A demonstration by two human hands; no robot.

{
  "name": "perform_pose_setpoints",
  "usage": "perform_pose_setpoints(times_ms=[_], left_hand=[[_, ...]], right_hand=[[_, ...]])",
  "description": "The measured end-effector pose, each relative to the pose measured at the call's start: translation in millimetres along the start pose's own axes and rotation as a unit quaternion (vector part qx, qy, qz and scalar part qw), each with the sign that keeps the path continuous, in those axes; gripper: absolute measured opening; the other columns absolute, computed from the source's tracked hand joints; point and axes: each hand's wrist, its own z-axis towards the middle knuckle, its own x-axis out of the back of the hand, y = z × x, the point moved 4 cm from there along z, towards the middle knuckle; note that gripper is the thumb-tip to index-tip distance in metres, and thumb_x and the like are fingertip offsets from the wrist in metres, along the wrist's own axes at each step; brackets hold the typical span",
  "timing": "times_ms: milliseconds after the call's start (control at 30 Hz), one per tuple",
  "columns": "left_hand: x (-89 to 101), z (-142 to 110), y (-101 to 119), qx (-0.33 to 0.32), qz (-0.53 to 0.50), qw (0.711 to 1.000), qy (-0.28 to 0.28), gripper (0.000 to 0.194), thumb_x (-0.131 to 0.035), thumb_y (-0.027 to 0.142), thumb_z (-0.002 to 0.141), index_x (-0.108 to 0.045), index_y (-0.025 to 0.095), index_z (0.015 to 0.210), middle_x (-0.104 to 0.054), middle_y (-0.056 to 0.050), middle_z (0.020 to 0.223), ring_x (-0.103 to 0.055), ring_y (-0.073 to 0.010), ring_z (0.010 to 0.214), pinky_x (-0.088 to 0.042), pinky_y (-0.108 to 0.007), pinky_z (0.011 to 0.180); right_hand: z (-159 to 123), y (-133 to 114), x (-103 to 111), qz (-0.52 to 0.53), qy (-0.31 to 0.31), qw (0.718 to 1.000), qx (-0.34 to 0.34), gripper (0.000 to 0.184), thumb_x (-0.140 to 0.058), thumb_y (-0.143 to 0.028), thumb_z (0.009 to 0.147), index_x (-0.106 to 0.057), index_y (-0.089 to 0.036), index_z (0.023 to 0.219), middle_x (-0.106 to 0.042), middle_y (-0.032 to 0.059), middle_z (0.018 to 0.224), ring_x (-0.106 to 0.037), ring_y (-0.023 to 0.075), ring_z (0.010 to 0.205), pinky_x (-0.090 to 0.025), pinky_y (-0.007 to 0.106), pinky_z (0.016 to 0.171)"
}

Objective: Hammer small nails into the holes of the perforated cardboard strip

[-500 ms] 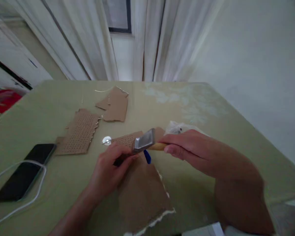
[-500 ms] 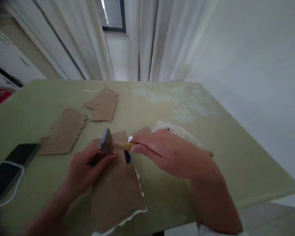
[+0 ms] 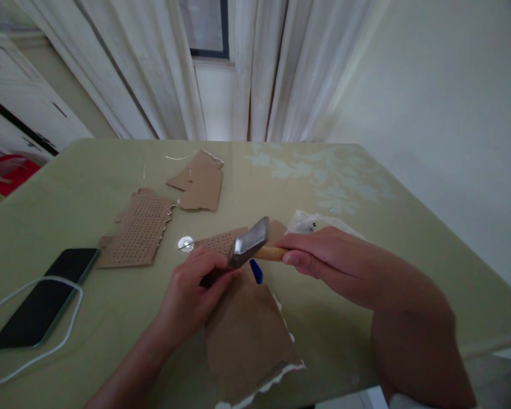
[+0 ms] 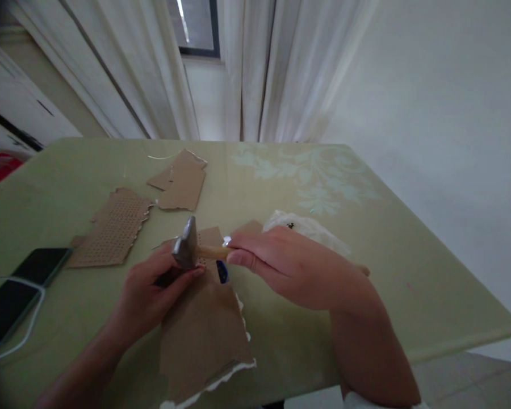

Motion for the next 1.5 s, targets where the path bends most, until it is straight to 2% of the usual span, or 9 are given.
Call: perform_pose_setpoints(times_ms=[100,267,433,633,800,967,1167,1333,1500], left_hand=[[-0.2,0.1,1.0,-0.012,-0.007,1.000,0.002,0.009,-0.079,0.021,0.097,-0.078,0.025,0.089,-0.073,0.001,0.084,-0.065,-0.0160,0.079,-0.049,-0.026,0.070],[-0.3,-0.3,1.9,-0.017,-0.008,1.000,0.009,0.006,-0.081,0.022,0.097,-0.080,0.027,0.094,-0.075,0.002,0.084,-0.067,-0.0158,0.080,-0.051,-0.025,0.072],[-0.3,-1.4,1.0,-0.014,-0.004,1.000,0.003,0.011,-0.080,0.022,0.097,-0.077,0.024,0.086,-0.075,0.000,0.085,-0.067,-0.0169,0.080,-0.051,-0.027,0.070],[-0.9,-1.6,0.4,-0.012,-0.005,1.000,0.000,0.004,-0.080,0.024,0.098,-0.080,0.026,0.095,-0.078,0.000,0.090,-0.071,-0.0180,0.084,-0.054,-0.028,0.075],[0.1,-1.2,2.6,-0.017,0.001,1.000,0.003,0.011,-0.080,0.023,0.097,-0.076,0.024,0.086,-0.074,0.001,0.083,-0.066,-0.0172,0.078,-0.050,-0.028,0.069],[-0.3,-1.4,1.7,-0.012,-0.006,1.000,-0.006,0.005,-0.078,0.023,0.098,-0.081,0.026,0.096,-0.078,0.000,0.089,-0.070,-0.0181,0.085,-0.054,-0.029,0.076],[-1.6,0.9,1.4,-0.004,0.004,1.000,-0.015,0.010,-0.078,0.024,0.097,-0.079,0.025,0.088,-0.074,-0.001,0.084,-0.067,-0.0192,0.080,-0.052,-0.030,0.071],[-2.1,0.6,0.1,-0.014,-0.001,1.000,-0.007,0.005,-0.080,0.023,0.097,-0.081,0.026,0.093,-0.078,-0.001,0.088,-0.070,-0.0195,0.083,-0.054,-0.030,0.075],[-2.1,-0.9,2.1,-0.024,0.000,1.000,-0.013,0.008,-0.079,0.021,0.098,-0.078,0.026,0.091,-0.080,-0.002,0.097,-0.071,-0.0210,0.094,-0.055,-0.032,0.083]], right_hand=[[1.1,-0.3,-1.4,-0.018,-0.013,1.000,-0.004,0.046,-0.039,-0.046,0.122,-0.076,-0.020,0.119,-0.080,0.0082,0.102,-0.071,0.0243,0.090,-0.046,0.034,0.081],[-3.1,0.9,5.6,0.014,0.033,0.999,-0.003,0.053,-0.038,-0.057,0.122,-0.076,-0.021,0.113,-0.075,0.0042,0.091,-0.067,0.0205,0.080,-0.042,0.031,0.073],[1.0,-0.2,-2.4,-0.005,-0.028,1.000,-0.008,0.047,-0.038,-0.048,0.123,-0.075,-0.020,0.115,-0.078,0.0061,0.097,-0.070,0.0225,0.085,-0.044,0.033,0.077],[-3.2,0.1,4.3,0.012,0.028,1.000,0.000,0.053,-0.037,-0.057,0.122,-0.075,-0.021,0.115,-0.077,0.0046,0.095,-0.068,0.0209,0.083,-0.042,0.031,0.075],[1.3,1.1,-1.8,-0.003,-0.029,1.000,-0.004,0.051,-0.036,-0.052,0.123,-0.076,-0.020,0.117,-0.079,0.0074,0.100,-0.070,0.0229,0.086,-0.045,0.033,0.079],[-2.1,2.0,5.1,0.019,0.030,0.999,0.002,0.054,-0.037,-0.059,0.121,-0.076,-0.022,0.115,-0.076,0.0054,0.095,-0.068,0.0218,0.085,-0.045,0.031,0.078],[1.2,1.2,-2.0,-0.010,-0.038,0.999,-0.002,0.055,-0.034,-0.055,0.123,-0.076,-0.020,0.115,-0.076,0.0068,0.093,-0.069,0.0231,0.083,-0.045,0.034,0.077],[1.9,-0.3,2.7,-0.010,0.011,1.000,0.004,0.057,-0.034,-0.058,0.122,-0.076,-0.021,0.111,-0.074,0.0045,0.089,-0.065,0.0207,0.077,-0.041,0.032,0.073],[1.1,1.4,-2.0,-0.016,-0.037,0.999,0.001,0.058,-0.032,-0.057,0.123,-0.075,-0.019,0.115,-0.074,0.0054,0.089,-0.065,0.0213,0.078,-0.040,0.033,0.073]])
